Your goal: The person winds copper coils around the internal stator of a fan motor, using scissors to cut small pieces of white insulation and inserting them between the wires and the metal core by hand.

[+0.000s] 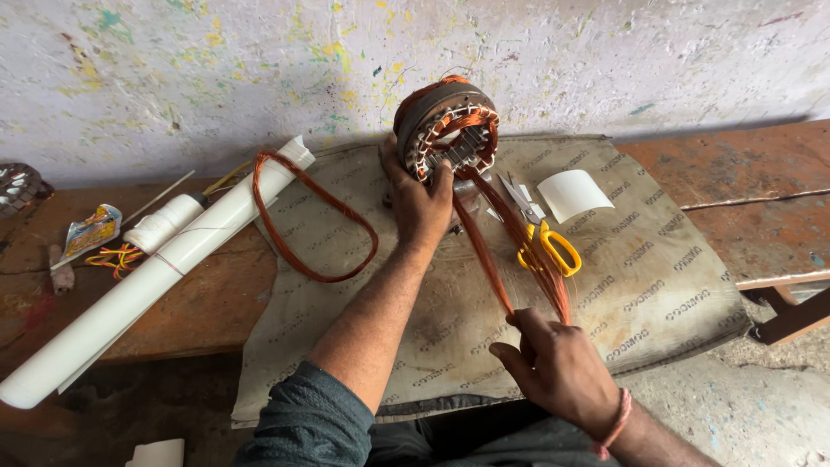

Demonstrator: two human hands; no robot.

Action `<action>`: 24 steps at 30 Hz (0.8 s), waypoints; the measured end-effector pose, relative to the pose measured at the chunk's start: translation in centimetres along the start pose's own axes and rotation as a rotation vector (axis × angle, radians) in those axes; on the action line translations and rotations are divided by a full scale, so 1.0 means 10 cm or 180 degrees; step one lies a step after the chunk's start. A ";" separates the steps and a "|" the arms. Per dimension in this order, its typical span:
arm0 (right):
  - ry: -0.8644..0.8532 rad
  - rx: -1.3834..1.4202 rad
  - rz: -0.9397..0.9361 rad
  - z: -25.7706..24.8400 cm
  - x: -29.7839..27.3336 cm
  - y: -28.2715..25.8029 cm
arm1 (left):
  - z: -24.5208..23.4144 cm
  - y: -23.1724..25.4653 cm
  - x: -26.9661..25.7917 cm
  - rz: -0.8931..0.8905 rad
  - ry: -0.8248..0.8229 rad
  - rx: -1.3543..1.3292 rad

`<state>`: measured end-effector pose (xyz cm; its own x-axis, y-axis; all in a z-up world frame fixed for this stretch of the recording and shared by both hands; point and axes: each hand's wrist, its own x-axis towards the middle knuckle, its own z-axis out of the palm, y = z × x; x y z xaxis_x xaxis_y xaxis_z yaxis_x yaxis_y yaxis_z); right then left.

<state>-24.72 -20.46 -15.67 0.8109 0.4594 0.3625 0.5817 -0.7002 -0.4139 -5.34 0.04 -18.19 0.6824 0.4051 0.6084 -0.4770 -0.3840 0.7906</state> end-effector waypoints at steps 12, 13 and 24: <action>0.0077 -0.0344 -0.0187 0.30 -0.07 0.49 | -0.11 0.15 0.04 -0.0369 -0.0211 -0.0216; 0.0114 -0.0050 -0.0097 0.28 -0.07 0.45 | -0.20 0.13 0.07 -0.0501 -0.0618 -0.0527; 0.1498 0.1007 0.1238 -0.17 1.08 1.60 | -0.66 -0.63 1.19 -0.1726 -0.1229 -0.1208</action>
<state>-6.83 -27.63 -16.94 0.8922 -0.1295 0.4328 0.3026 -0.5401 -0.7854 2.12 12.77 -15.53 0.9871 0.1102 0.1165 -0.1301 0.1254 0.9835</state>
